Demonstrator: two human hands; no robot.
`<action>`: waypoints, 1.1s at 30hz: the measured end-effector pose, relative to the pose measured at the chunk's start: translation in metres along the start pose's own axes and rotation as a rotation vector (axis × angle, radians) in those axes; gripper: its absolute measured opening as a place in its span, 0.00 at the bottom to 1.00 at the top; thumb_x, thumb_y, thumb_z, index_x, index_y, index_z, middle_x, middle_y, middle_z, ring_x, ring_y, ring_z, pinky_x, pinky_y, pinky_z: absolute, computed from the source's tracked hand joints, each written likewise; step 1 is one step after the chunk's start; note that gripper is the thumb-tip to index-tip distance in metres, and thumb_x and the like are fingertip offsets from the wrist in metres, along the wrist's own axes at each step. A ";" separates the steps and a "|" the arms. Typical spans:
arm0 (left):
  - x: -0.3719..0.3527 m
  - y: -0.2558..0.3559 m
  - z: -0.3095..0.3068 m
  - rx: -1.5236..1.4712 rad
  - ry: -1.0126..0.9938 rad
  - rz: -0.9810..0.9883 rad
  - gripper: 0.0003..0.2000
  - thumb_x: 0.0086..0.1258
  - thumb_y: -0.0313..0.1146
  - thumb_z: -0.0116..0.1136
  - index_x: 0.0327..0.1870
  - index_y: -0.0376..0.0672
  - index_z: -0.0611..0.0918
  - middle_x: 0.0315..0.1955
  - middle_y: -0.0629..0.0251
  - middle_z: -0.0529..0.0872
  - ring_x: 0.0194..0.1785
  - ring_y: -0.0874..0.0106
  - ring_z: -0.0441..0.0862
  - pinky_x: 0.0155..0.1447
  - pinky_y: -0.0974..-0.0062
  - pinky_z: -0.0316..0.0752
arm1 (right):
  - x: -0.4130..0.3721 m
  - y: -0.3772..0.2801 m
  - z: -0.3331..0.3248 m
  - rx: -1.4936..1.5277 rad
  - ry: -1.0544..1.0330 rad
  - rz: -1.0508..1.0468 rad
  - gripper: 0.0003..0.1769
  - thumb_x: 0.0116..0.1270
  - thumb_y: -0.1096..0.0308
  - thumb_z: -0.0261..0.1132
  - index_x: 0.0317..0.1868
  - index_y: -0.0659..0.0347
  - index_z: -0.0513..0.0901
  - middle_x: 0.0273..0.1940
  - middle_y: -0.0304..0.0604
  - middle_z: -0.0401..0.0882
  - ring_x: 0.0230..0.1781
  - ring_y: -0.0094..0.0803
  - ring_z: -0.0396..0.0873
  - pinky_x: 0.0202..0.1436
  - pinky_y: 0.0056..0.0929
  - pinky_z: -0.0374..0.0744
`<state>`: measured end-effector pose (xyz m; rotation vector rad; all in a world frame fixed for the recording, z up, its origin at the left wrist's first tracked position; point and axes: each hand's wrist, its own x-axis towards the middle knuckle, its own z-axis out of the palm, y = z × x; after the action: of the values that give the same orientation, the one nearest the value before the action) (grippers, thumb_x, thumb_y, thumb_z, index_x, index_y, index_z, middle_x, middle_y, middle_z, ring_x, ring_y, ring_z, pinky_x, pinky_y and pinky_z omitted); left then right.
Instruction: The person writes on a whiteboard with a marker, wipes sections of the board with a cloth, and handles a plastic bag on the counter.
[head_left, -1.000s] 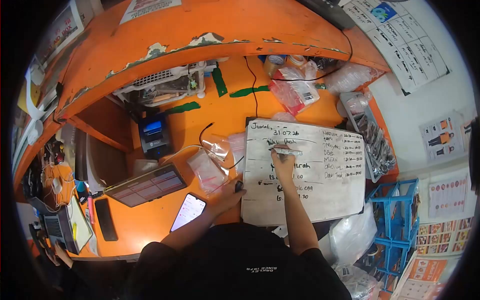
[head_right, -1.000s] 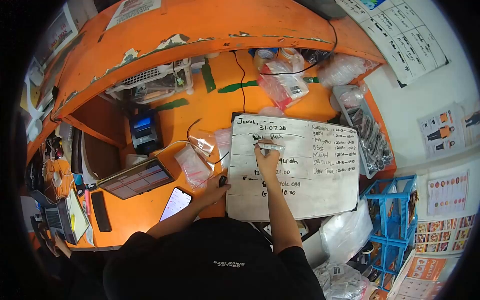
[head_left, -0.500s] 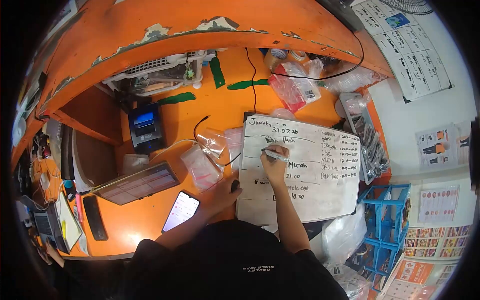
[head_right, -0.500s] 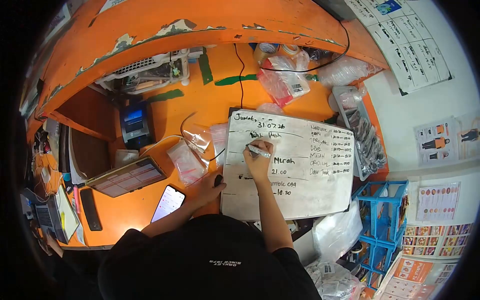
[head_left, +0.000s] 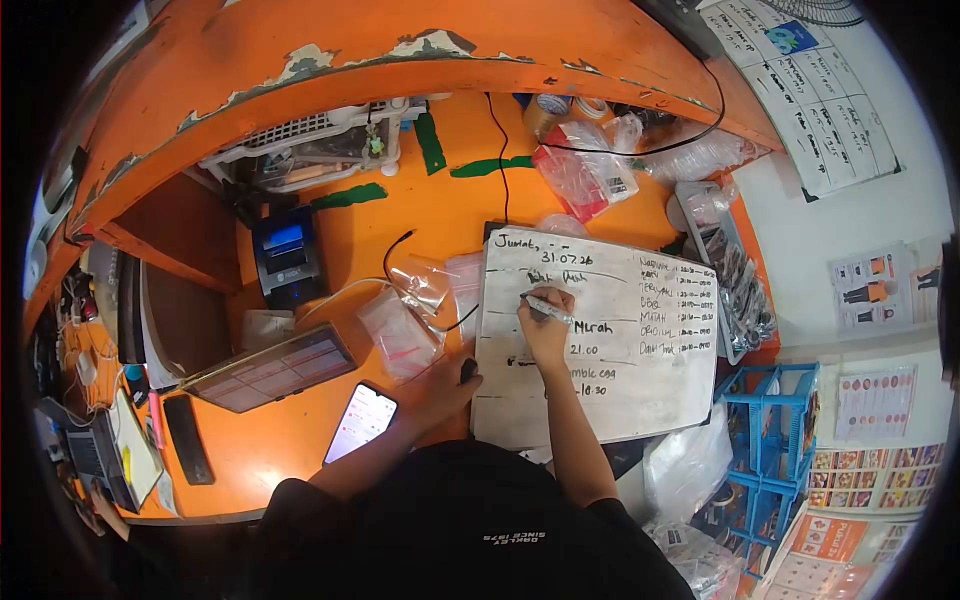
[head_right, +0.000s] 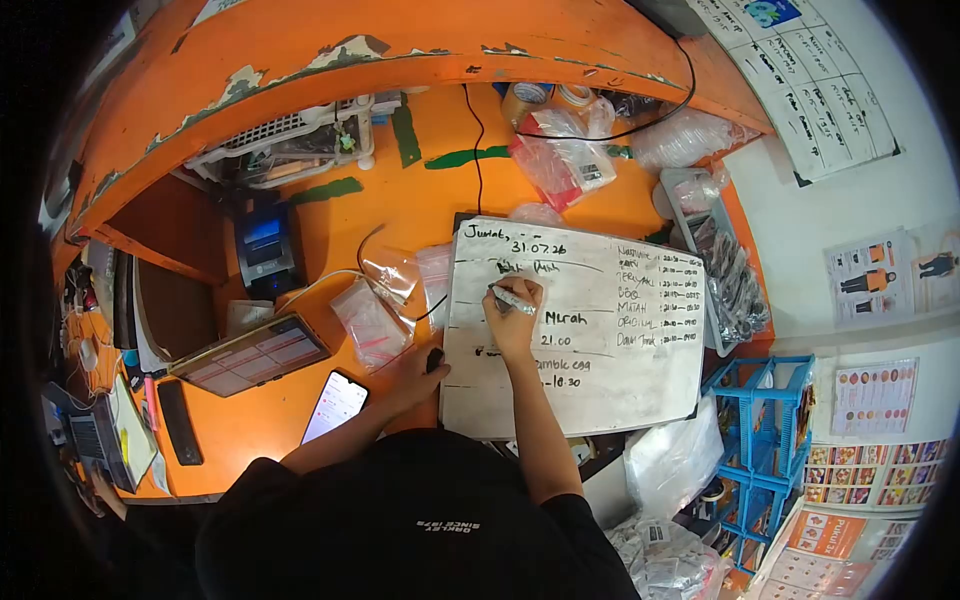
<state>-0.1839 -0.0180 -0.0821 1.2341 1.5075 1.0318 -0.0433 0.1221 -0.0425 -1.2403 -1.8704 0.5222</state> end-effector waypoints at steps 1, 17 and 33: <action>0.000 0.001 0.000 0.000 0.000 0.000 0.12 0.58 0.32 0.60 0.38 0.34 0.75 0.24 0.54 0.78 0.33 0.59 0.79 0.38 0.63 0.72 | 0.000 0.000 0.000 0.005 -0.003 -0.009 0.10 0.49 0.76 0.66 0.34 0.61 0.77 0.35 0.42 0.77 0.44 0.41 0.66 0.49 0.35 0.70; 0.000 0.009 -0.003 -0.018 0.024 0.046 0.11 0.57 0.31 0.60 0.37 0.34 0.76 0.25 0.56 0.78 0.32 0.60 0.78 0.39 0.64 0.71 | -0.001 0.001 0.001 -0.067 -0.040 -0.043 0.09 0.50 0.75 0.66 0.34 0.61 0.78 0.35 0.43 0.79 0.45 0.41 0.67 0.51 0.36 0.70; 0.001 -0.012 0.008 0.003 0.060 0.041 0.11 0.56 0.33 0.61 0.33 0.34 0.76 0.23 0.54 0.78 0.30 0.58 0.78 0.37 0.63 0.70 | -0.003 0.003 -0.002 -0.054 -0.011 0.005 0.10 0.50 0.75 0.66 0.35 0.62 0.79 0.37 0.44 0.78 0.47 0.40 0.66 0.51 0.35 0.71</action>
<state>-0.1795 -0.0182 -0.0960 1.2507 1.5354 1.1022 -0.0398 0.1209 -0.0447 -1.2795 -1.9027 0.4853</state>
